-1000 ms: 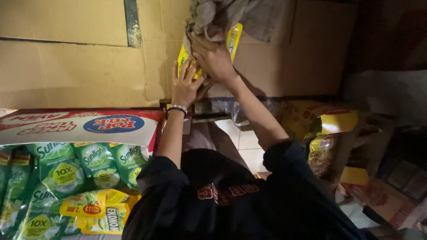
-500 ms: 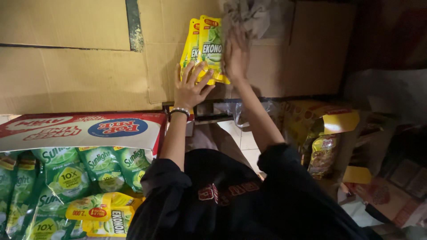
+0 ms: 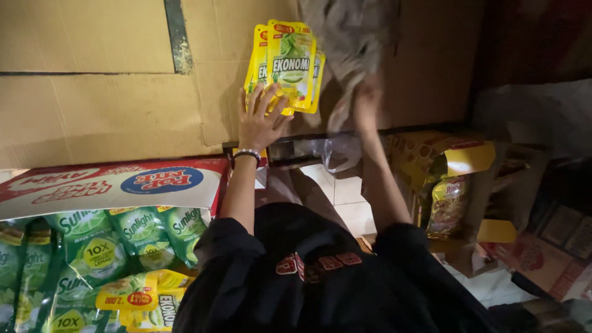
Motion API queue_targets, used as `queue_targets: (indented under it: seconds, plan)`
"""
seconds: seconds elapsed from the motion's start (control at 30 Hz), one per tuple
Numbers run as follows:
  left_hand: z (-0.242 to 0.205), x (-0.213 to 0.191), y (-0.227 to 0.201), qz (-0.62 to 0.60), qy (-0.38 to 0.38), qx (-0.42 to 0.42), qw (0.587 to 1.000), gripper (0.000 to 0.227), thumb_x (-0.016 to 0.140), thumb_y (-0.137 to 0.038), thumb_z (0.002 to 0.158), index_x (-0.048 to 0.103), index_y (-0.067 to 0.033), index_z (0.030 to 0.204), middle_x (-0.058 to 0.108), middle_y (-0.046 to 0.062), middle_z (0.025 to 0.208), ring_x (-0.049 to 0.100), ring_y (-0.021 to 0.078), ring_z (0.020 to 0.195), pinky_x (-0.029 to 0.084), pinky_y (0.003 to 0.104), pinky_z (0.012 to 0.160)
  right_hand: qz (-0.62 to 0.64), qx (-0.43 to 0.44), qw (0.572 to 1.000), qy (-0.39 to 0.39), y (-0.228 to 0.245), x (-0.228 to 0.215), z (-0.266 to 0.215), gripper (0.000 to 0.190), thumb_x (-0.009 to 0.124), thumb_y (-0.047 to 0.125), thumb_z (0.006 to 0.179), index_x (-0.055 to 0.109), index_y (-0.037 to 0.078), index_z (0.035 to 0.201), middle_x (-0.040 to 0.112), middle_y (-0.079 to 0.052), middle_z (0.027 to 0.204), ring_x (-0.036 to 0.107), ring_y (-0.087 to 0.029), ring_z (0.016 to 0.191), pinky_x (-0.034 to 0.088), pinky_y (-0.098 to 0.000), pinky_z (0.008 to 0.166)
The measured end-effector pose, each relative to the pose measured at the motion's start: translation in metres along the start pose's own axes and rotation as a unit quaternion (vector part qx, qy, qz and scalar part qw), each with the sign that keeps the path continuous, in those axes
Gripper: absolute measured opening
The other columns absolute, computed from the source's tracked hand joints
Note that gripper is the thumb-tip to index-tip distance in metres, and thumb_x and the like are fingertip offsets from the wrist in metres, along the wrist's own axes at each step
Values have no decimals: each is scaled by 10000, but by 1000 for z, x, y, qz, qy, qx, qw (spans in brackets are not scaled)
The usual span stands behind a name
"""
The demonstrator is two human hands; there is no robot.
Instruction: The person repeatedly wipes yellow detergent packets with a cloth, then places them on a shelf. The person handles the packets one at a time, wiping each surface before stacking them.
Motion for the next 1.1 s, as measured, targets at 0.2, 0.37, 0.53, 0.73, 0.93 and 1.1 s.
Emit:
queue_targets:
  seconds: [0.2, 0.37, 0.53, 0.73, 0.93, 1.1]
  plan:
    - [-7, 14, 7, -9, 19, -3, 1000, 406, 717, -420, 950, 675, -239, 1311, 511, 48, 1549, 403, 327, 1456, 220, 690, 1208, -99, -101, 990, -13, 85, 41, -13, 278, 544, 61, 965, 719, -37, 1157, 733, -315, 952, 711, -422, 800, 558, -473, 691]
    - [-11, 32, 16, 26, 40, -11, 999, 89, 688, -273, 982, 661, -261, 1065, 569, 34, 1470, 428, 308, 1488, 261, 665, 1247, -178, -308, 930, 87, 152, 112, -33, 260, 641, 57, 945, 693, 40, 1199, 704, -272, 1151, 714, -429, 962, 585, -485, 876]
    - [-15, 27, 13, 41, -25, 18, 999, 214, 687, -255, 973, 681, -287, 1185, 578, 3, 1482, 422, 279, 1475, 276, 649, 1245, -204, -256, 944, 34, 148, 119, 29, 256, 617, 173, 1059, 694, 53, 1272, 660, -180, 1329, 642, -399, 1204, 475, -502, 1090]
    - [-17, 39, 19, 17, 6, -4, 1000, 319, 722, -317, 944, 634, -221, 1235, 480, 66, 1489, 419, 320, 1468, 259, 661, 1235, -241, -388, 889, 37, 155, 140, -18, 233, 658, 188, 993, 743, 85, 1184, 495, -188, 1529, 430, -462, 1413, 258, -614, 1208]
    - [-20, 41, 40, -40, 3, -104, 994, 302, 667, -66, 1006, 605, -162, 1285, 418, 111, 1601, 369, 285, 1551, 243, 534, 1332, -235, -382, 892, 61, 170, 129, -62, 222, 726, 241, 939, 751, 119, 1123, 404, -174, 1600, 395, -450, 1444, 229, -633, 1223]
    - [-22, 35, 45, -159, -38, -113, 980, 442, 645, -28, 971, 472, -114, 1368, 349, 197, 1596, 328, 371, 1525, 213, 560, 1292, -245, -400, 879, 86, 175, 127, -101, 178, 779, 230, 848, 757, 110, 977, 414, -186, 1558, 363, -456, 1438, 171, -679, 1171]
Point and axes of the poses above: each hand's wrist, its own z-axis towards the middle knuckle, its own x-axis out of the palm, y = z × x, the point moved 9 cm from there along z, towards the middle knuckle
